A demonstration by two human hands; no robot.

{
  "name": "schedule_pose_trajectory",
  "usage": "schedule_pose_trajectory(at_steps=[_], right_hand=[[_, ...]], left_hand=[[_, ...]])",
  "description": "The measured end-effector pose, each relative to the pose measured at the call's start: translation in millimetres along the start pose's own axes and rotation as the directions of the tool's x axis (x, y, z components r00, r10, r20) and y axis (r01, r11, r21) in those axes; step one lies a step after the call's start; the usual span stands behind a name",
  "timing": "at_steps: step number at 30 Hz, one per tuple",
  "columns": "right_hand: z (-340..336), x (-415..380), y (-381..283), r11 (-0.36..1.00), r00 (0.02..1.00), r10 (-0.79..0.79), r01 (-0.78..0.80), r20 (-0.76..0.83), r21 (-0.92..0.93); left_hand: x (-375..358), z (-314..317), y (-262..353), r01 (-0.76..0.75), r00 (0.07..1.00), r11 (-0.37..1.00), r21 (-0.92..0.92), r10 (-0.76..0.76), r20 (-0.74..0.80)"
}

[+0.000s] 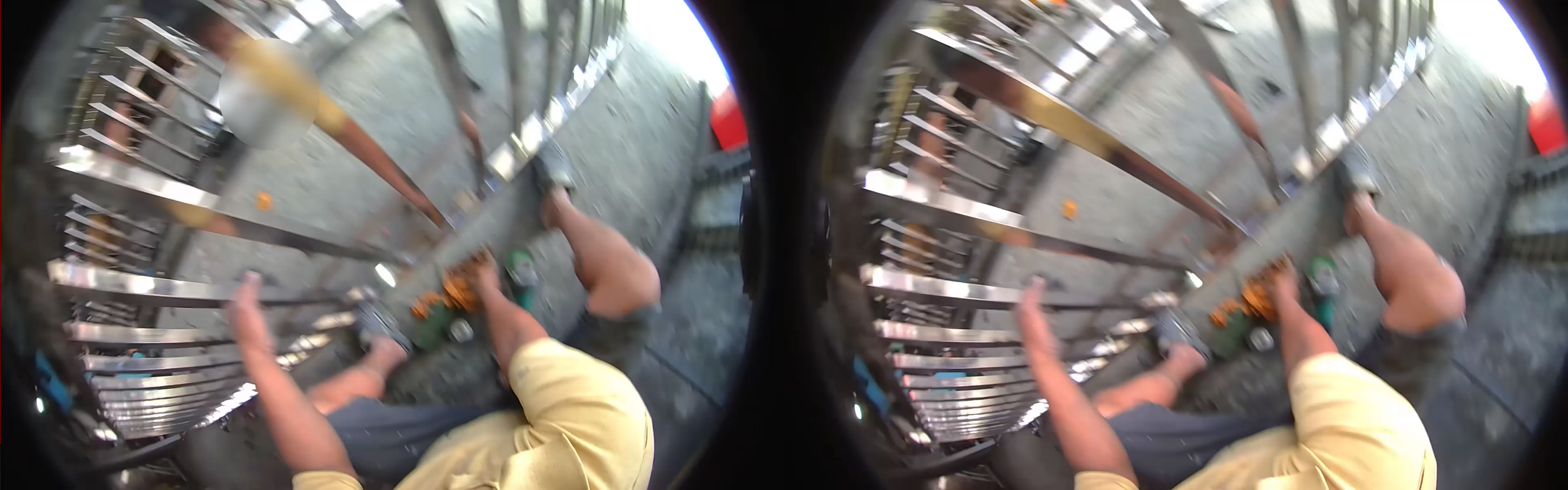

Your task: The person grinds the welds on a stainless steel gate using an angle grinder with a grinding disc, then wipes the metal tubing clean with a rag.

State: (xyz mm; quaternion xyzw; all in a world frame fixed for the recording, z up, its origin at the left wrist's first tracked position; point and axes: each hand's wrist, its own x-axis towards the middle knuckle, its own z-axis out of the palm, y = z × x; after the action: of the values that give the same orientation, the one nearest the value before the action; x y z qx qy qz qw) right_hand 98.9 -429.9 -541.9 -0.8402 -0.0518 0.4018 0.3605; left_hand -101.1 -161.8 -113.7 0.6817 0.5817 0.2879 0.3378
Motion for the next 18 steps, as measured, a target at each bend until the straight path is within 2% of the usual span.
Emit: schedule_pose_trajectory(at_steps=[1,2,3,4,5,6,7,8,9,10,12,14,15,16,18], right_hand=[[17.7,8.2,23.2,0.963,0.990,-0.129,0.140,0.061,-0.228],[33.3,17.0,47.3,0.816,0.956,-0.248,0.295,0.160,-0.498],[46.5,25.1,70.6,0.581,0.906,-0.328,0.416,0.266,-0.700],[63.7,39.5,100.3,0.333,0.849,-0.407,0.482,0.337,-0.810],[42.3,17.6,58.9,0.508,0.923,-0.159,0.381,0.350,-0.773],[23.9,-1.4,27.6,0.645,0.920,0.105,0.226,0.377,-0.730],[10.7,-13.6,5.5,0.593,0.888,0.037,0.349,0.458,-0.725],[4.9,-17.8,-32.8,0.351,0.751,0.217,0.536,0.623,-0.768],[-12.7,-42.7,-65.0,0.446,0.761,0.063,0.557,0.646,-0.700],[-30.2,-67.6,-97.2,0.517,0.752,-0.092,0.596,0.653,-0.614],[-23.0,-60.9,-109.0,0.333,0.737,-0.183,0.669,0.651,-0.664],[-71.9,-141.3,-184.1,0.467,0.841,-0.303,0.541,0.448,-0.700],[-85.3,-166.0,-213.2,0.491,0.862,-0.337,0.504,0.379,-0.710],[-98.5,-190.2,-242.4,0.519,0.877,-0.369,0.468,0.307,-0.715],[-116.8,-214.4,-266.1,0.496,0.877,-0.408,0.447,0.255,-0.745]], left_hand=[[3.0,-2.7,-6.8,0.040,0.999,0.999,0.010,-0.041,0.030],[0.5,0.1,-3.9,0.006,1.000,0.997,-0.072,-0.008,-0.026],[-1.1,4.1,-0.3,-0.013,0.998,0.988,-0.152,0.004,-0.059],[-0.3,3.3,4.7,-0.003,1.000,0.968,-0.250,-0.002,-0.023],[-2.7,3.6,8.6,0.019,1.000,0.938,-0.345,-0.010,0.028],[-6.0,3.2,10.9,0.053,0.996,0.899,-0.434,-0.016,0.088],[-5.9,3.8,9.9,0.024,0.998,0.900,-0.434,0.005,0.065],[-3.8,5.8,6.5,-0.008,0.999,0.900,-0.436,0.028,0.041],[-3.4,7.9,7.1,-0.043,0.999,0.901,-0.432,0.053,0.012],[-5.5,4.4,8.2,-0.017,0.998,0.926,-0.376,0.041,0.054],[-12.3,-9.1,15.3,0.011,0.991,0.964,-0.264,0.024,0.131],[-24.9,-22.8,24.1,-0.002,0.982,1.000,-0.029,0.007,0.191],[-32.1,-31.0,25.7,-0.013,0.977,0.995,0.095,-0.008,0.213],[-28.9,-34.2,17.9,0.004,0.954,0.961,0.276,-0.086,0.286],[-54.1,-32.3,12.6,-0.142,0.937,0.863,0.485,-0.040,0.346]])
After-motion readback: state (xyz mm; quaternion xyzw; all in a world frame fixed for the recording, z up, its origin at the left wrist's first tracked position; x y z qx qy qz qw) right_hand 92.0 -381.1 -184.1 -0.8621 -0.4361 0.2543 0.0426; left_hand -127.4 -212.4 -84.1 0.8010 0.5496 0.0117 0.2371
